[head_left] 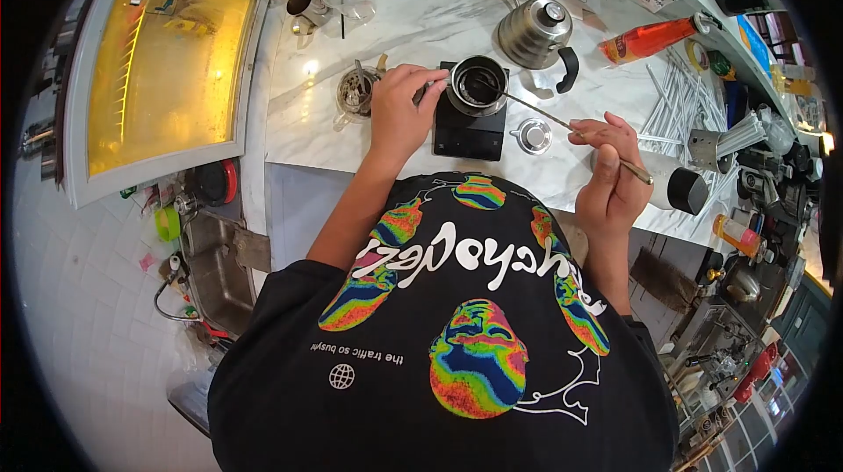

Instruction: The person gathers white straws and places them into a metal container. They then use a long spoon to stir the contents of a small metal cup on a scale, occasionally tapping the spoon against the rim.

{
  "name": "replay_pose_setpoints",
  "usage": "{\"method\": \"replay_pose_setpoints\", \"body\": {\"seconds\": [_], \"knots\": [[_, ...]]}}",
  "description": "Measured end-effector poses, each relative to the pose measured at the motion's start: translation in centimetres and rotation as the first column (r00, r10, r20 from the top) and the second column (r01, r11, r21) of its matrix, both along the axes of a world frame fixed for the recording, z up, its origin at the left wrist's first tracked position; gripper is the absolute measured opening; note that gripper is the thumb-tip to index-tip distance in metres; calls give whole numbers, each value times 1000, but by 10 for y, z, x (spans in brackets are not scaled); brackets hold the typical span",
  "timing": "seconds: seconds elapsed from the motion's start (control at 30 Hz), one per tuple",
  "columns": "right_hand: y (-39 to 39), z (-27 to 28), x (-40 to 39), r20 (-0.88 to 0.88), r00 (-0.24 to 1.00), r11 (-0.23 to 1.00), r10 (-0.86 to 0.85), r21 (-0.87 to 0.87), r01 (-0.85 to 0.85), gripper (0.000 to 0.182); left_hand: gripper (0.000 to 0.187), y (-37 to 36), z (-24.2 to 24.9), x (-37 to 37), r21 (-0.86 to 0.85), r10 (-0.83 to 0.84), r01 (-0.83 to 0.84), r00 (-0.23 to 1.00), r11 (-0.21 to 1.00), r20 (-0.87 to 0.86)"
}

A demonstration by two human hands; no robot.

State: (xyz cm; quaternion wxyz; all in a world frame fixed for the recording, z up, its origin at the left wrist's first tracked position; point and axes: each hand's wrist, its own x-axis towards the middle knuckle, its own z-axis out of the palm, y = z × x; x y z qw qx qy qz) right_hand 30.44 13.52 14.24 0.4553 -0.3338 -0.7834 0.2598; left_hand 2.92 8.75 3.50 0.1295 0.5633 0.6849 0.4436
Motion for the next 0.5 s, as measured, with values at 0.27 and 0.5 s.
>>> {"method": "replay_pose_setpoints", "body": {"seconds": [0.27,0.5], "knots": [[-2,3,-2,18,999,999,43,-6,-43,20,15,-1,9,-1,-25,-28,27,999,999,-33],[-2,-1,0,-7,1000,1000,-10,-11,10,20,16,-1,8,-3,-14,-38,38,998,999,-47]]}}
